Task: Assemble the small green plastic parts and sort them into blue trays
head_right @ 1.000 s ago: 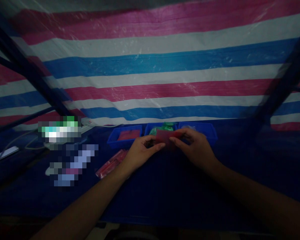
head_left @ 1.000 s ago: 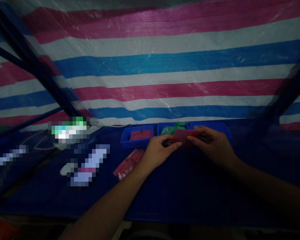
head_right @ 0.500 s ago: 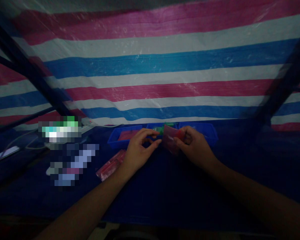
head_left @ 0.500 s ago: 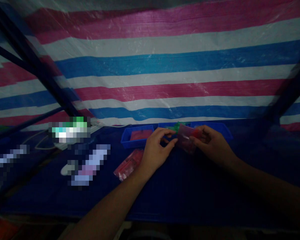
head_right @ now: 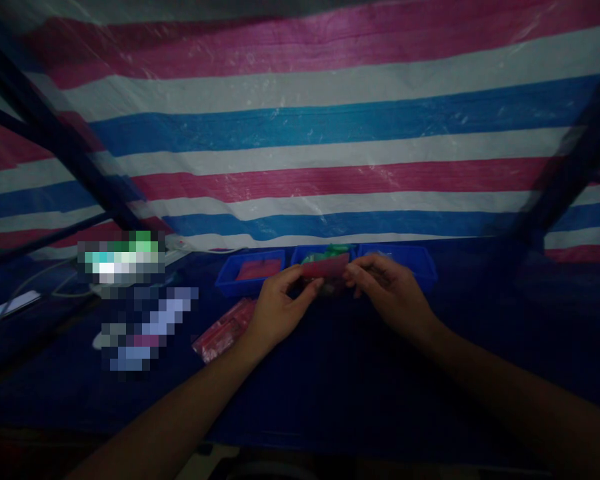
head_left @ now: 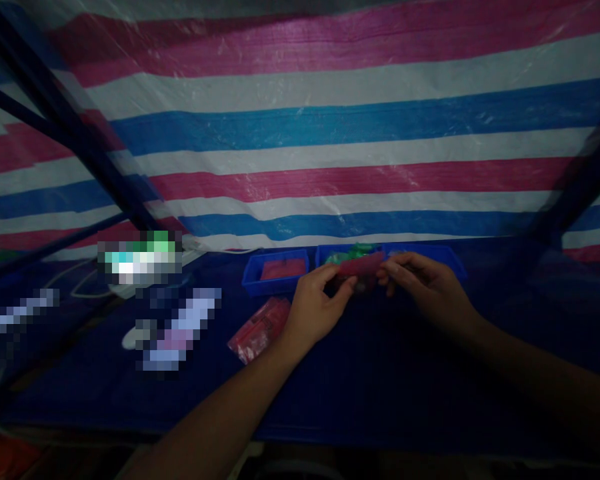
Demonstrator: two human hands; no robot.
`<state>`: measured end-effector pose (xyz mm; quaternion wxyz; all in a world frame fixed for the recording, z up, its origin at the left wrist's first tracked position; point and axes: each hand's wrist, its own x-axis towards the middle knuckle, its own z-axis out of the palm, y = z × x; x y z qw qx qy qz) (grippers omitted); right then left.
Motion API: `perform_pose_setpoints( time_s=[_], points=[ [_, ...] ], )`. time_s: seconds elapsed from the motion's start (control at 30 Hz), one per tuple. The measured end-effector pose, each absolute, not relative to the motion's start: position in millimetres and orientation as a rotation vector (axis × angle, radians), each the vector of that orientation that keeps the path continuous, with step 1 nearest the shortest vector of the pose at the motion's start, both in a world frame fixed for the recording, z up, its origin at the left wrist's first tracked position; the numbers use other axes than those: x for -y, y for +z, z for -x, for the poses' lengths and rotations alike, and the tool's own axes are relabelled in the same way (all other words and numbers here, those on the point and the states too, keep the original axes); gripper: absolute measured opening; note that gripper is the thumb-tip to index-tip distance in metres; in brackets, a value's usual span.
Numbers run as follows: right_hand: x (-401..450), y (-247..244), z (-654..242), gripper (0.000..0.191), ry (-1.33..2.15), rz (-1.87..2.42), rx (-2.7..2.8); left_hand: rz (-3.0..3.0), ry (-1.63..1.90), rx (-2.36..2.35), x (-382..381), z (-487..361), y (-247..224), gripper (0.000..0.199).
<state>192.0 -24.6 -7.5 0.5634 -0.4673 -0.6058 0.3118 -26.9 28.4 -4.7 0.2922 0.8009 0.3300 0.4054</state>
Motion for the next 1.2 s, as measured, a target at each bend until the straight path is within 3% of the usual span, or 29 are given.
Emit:
perform_pose_setpoints(
  time_s=[0.17,0.33,0.53,0.77,0.97,1.2],
  points=[
    [21.6,-13.2,-192.6,0.032,0.627,1.177,1.373,-2.159,0.918,-0.935,-30.9,26.8,-9.2,0.025],
    [21.5,-17.2,-190.7,0.054,0.622,1.144,1.447,-2.171,0.821,-0.876,-30.2,25.4,-11.2,0.027],
    [18.6,-18.0,-194.1,0.033,0.819,1.162,1.476,-2.154,0.711,-0.805,-28.4,24.3,-11.4,0.028],
    [14.5,-14.7,-198.0,0.031,0.941,1.059,1.311,-1.817,0.988,-0.799,-36.6,24.2,-6.9,0.027],
    [16.6,-16.7,-194.9,0.028,1.085,1.103,1.271,-1.663,0.877,-0.699,-36.4,25.3,-7.2,0.033],
    [13.6,-20.3,-196.9,0.037,1.139,1.116,1.164,-1.525,0.88,-0.692,-37.7,23.9,-6.5,0.047]
  ],
)
